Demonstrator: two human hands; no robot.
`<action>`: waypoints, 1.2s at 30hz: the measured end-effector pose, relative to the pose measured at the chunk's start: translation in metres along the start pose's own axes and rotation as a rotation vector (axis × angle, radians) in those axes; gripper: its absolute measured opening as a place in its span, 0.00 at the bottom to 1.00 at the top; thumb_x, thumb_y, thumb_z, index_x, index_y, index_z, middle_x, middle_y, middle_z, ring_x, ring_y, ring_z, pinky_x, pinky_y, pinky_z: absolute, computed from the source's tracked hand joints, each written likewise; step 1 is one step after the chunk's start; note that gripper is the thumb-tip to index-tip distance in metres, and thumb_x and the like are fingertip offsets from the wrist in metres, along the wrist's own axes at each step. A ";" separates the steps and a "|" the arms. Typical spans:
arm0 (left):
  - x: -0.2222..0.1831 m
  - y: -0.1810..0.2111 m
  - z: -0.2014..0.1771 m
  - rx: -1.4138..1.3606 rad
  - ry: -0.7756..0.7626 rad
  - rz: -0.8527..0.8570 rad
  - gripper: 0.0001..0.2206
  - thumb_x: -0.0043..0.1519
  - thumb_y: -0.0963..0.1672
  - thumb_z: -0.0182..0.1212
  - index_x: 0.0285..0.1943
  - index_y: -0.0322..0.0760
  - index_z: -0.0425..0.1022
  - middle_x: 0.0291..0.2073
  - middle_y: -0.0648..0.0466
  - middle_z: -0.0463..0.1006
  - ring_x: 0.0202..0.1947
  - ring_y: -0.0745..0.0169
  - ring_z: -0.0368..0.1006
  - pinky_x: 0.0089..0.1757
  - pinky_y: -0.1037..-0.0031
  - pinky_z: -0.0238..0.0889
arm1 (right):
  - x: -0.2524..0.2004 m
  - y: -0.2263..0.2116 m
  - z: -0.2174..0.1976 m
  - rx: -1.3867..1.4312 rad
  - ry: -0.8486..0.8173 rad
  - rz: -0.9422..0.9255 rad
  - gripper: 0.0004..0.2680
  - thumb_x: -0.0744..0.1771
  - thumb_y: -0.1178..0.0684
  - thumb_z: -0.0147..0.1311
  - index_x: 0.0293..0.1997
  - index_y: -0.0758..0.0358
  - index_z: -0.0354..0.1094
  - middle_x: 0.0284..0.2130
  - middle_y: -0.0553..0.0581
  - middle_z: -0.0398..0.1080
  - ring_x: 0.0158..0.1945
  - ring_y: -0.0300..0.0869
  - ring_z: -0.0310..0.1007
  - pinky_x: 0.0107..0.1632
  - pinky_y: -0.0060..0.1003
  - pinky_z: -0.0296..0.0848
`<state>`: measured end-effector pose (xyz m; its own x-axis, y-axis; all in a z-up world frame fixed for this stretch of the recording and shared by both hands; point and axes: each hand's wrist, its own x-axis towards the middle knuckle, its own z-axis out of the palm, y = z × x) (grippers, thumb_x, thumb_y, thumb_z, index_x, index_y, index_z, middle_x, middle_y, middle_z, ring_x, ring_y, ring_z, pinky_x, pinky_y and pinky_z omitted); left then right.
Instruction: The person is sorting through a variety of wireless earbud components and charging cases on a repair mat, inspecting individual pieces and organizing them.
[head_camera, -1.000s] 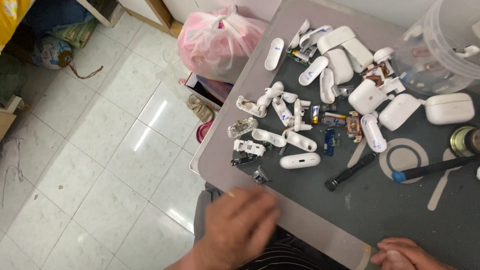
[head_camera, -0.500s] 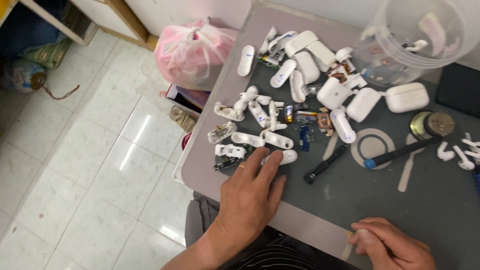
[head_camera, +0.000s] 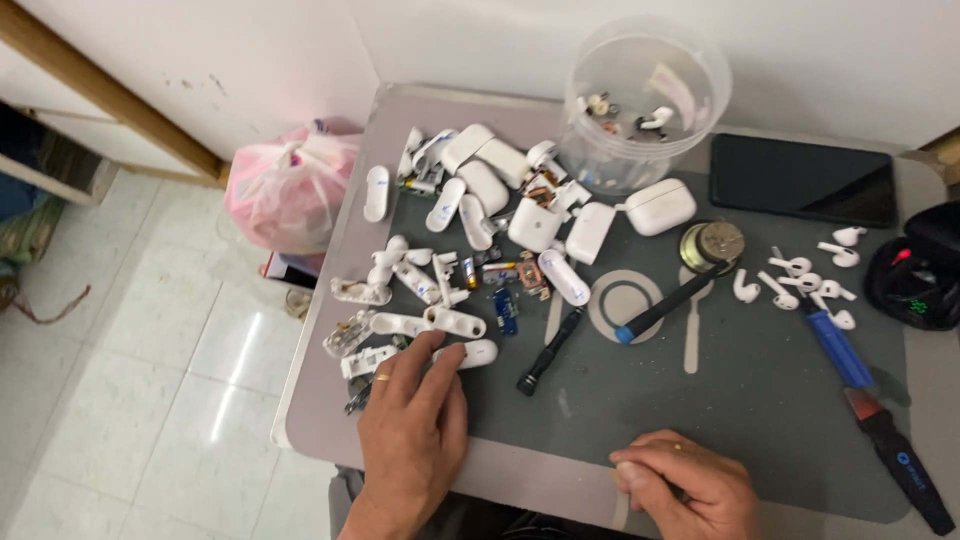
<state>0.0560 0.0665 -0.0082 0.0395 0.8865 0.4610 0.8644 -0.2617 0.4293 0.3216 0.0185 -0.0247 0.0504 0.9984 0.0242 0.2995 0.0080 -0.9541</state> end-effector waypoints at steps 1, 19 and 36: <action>0.005 0.004 -0.002 -0.005 0.040 -0.010 0.11 0.64 0.40 0.59 0.54 0.41 0.78 0.55 0.49 0.77 0.46 0.46 0.74 0.43 0.60 0.70 | 0.001 0.001 -0.001 -0.018 -0.008 -0.044 0.07 0.63 0.56 0.58 0.35 0.64 0.84 0.18 0.52 0.82 0.24 0.39 0.81 0.28 0.35 0.83; 0.113 0.036 0.059 0.098 -0.250 0.568 0.05 0.64 0.41 0.61 0.36 0.33 0.79 0.52 0.40 0.74 0.66 0.26 0.60 0.55 0.41 0.58 | 0.004 0.011 -0.010 0.032 -0.108 -0.120 0.09 0.64 0.49 0.59 0.38 0.58 0.84 0.17 0.49 0.81 0.28 0.38 0.82 0.29 0.38 0.86; 0.145 0.066 0.079 -0.176 -0.428 0.181 0.23 0.63 0.41 0.55 0.70 0.41 0.65 0.38 0.44 0.76 0.26 0.30 0.74 0.28 0.48 0.66 | 0.006 0.008 -0.011 -0.005 -0.123 -0.059 0.08 0.63 0.50 0.61 0.38 0.56 0.86 0.20 0.48 0.83 0.30 0.37 0.82 0.31 0.36 0.85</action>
<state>0.1577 0.2081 0.0259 0.4155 0.8883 0.1957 0.7281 -0.4537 0.5138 0.3345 0.0235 -0.0291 -0.0848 0.9955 0.0427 0.3029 0.0666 -0.9507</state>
